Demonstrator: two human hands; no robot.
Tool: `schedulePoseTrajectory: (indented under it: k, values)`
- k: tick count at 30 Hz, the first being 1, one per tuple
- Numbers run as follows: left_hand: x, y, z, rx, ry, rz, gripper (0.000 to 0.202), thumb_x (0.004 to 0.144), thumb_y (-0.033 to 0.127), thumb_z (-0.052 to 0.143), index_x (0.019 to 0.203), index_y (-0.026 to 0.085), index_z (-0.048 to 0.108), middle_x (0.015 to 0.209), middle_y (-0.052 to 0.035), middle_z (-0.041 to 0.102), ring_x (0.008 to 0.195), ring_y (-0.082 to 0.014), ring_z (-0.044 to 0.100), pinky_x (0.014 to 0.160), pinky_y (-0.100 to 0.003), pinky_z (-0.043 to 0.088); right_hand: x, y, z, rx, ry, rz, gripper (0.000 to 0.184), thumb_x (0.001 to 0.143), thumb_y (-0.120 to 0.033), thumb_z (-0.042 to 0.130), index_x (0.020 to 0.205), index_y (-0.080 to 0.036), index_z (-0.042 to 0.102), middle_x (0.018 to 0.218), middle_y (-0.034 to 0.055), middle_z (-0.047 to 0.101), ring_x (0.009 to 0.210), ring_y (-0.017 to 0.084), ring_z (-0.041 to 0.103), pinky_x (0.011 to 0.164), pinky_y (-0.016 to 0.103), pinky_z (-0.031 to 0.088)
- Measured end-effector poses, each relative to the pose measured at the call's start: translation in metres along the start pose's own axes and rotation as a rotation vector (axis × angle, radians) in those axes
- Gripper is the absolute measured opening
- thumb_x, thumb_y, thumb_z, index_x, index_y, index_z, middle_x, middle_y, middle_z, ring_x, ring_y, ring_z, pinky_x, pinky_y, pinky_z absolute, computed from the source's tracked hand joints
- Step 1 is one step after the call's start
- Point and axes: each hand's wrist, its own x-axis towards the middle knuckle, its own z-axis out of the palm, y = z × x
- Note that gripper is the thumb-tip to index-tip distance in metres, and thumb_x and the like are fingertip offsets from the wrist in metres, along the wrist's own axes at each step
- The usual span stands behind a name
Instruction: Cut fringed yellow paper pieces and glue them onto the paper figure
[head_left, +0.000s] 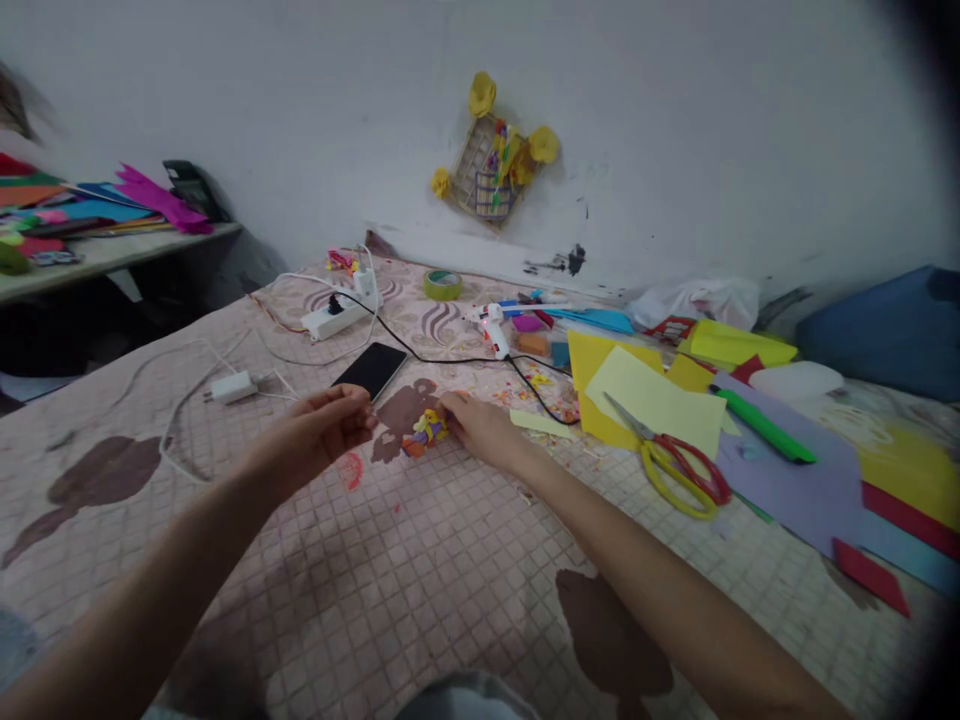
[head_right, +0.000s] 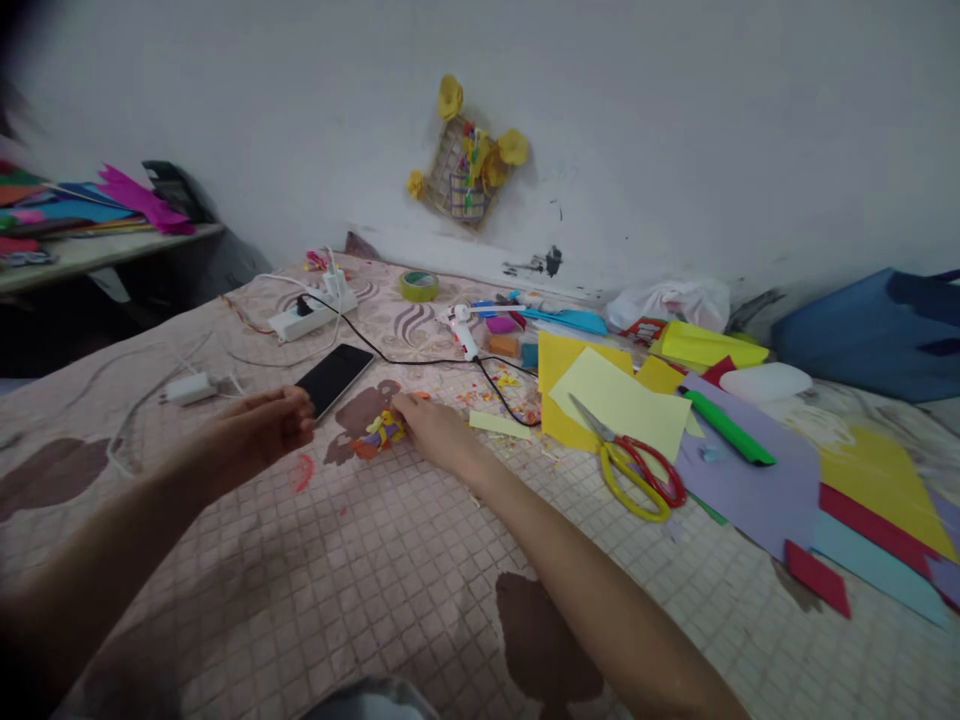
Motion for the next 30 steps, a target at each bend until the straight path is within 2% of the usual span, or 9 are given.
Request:
schedulePoseTrajectory:
  k: [4, 7, 9, 11, 14, 18, 23, 27, 30]
  values:
    - [-0.02, 0.035, -0.016, -0.01, 0.105, 0.142, 0.013, 0.077, 0.026, 0.06, 0.068, 0.02, 0.052, 0.061, 0.0031, 0.054, 0.051, -0.0071, 0.047, 0.049, -0.021, 0.046, 0.0, -0.001, -0.004, 0.082, 0.036, -0.007, 0.024, 0.084, -0.007, 0.044, 0.101, -0.022, 0.051, 0.101, 0.0046, 0.063, 0.083, 0.018, 0.06, 0.067, 0.026, 0.04]
    - [-0.035, 0.044, -0.007, -0.051, 0.081, 0.226, 0.009, 0.078, 0.03, 0.059, 0.074, 0.022, 0.056, 0.066, 0.0047, 0.059, 0.06, -0.0102, 0.056, 0.055, -0.023, 0.05, -0.003, -0.006, -0.012, 0.164, 0.097, -0.019, 0.024, 0.083, -0.006, 0.043, 0.101, -0.021, 0.05, 0.102, 0.0043, 0.062, 0.082, 0.016, 0.059, 0.069, 0.026, 0.042]
    - [-0.041, 0.035, 0.011, -0.026, -0.03, 0.173, 0.017, 0.079, 0.04, 0.057, 0.082, 0.023, 0.061, 0.076, 0.0021, 0.067, 0.072, -0.0181, 0.065, 0.066, -0.033, 0.054, -0.009, -0.012, -0.02, 0.213, 0.15, -0.021, 0.02, 0.087, -0.01, 0.042, 0.102, -0.02, 0.05, 0.1, 0.0038, 0.062, 0.078, 0.014, 0.059, 0.067, 0.025, 0.044]
    - [-0.043, 0.018, 0.034, -0.008, -0.221, 0.055, 0.03, 0.081, 0.049, 0.052, 0.093, 0.023, 0.062, 0.09, -0.0043, 0.07, 0.086, -0.0257, 0.067, 0.078, -0.042, 0.053, -0.017, -0.02, -0.029, 0.341, 0.209, 0.003, 0.014, 0.091, -0.021, 0.04, 0.101, -0.02, 0.051, 0.091, 0.0026, 0.061, 0.066, 0.012, 0.057, 0.058, 0.023, 0.044]
    - [-0.038, -0.003, 0.063, -0.078, -0.387, -0.06, 0.039, 0.083, 0.051, 0.049, 0.101, 0.019, 0.063, 0.106, -0.0115, 0.068, 0.103, -0.0279, 0.062, 0.091, -0.043, 0.048, -0.036, -0.031, -0.041, 0.708, 0.288, 0.104, 0.026, 0.094, -0.036, 0.037, 0.092, -0.019, 0.058, 0.072, -0.001, 0.056, 0.046, 0.008, 0.048, 0.042, 0.02, 0.037]
    - [-0.029, -0.013, 0.084, -0.227, -0.428, -0.081, 0.034, 0.086, 0.044, 0.05, 0.102, 0.017, 0.063, 0.107, -0.0119, 0.067, 0.103, -0.0237, 0.062, 0.094, -0.039, 0.045, -0.06, -0.038, -0.052, 0.878, 0.337, 0.221, 0.033, 0.091, -0.043, 0.041, 0.083, -0.018, 0.062, 0.061, -0.0033, 0.049, 0.042, 0.007, 0.041, 0.04, 0.021, 0.033]
    - [-0.026, -0.017, 0.106, -0.274, -0.443, -0.1, 0.029, 0.084, 0.038, 0.056, 0.1, 0.015, 0.064, 0.106, -0.0107, 0.067, 0.097, -0.0211, 0.063, 0.093, -0.037, 0.045, -0.076, -0.034, -0.054, 0.839, 0.436, 0.293, 0.017, 0.078, -0.036, 0.063, 0.084, -0.02, 0.061, 0.072, -0.0008, 0.054, 0.058, 0.01, 0.047, 0.051, 0.022, 0.039]
    - [-0.024, -0.023, 0.122, -0.264, -0.462, -0.169, 0.027, 0.083, 0.037, 0.057, 0.096, 0.014, 0.064, 0.1, -0.0109, 0.069, 0.096, -0.0214, 0.064, 0.094, -0.038, 0.043, -0.085, -0.024, -0.053, 0.857, 0.519, 0.348, 0.016, 0.078, -0.033, 0.062, 0.073, -0.02, 0.056, 0.062, -0.0038, 0.048, 0.053, 0.01, 0.044, 0.047, 0.021, 0.036]
    - [-0.018, -0.025, 0.129, -0.284, -0.454, -0.221, 0.027, 0.085, 0.036, 0.054, 0.096, 0.013, 0.064, 0.104, -0.0129, 0.068, 0.101, -0.0227, 0.062, 0.097, -0.038, 0.041, -0.095, -0.011, -0.055, 0.86, 0.596, 0.376, 0.016, 0.081, -0.033, 0.059, 0.072, -0.021, 0.053, 0.059, -0.0055, 0.043, 0.049, 0.009, 0.039, 0.043, 0.02, 0.031]
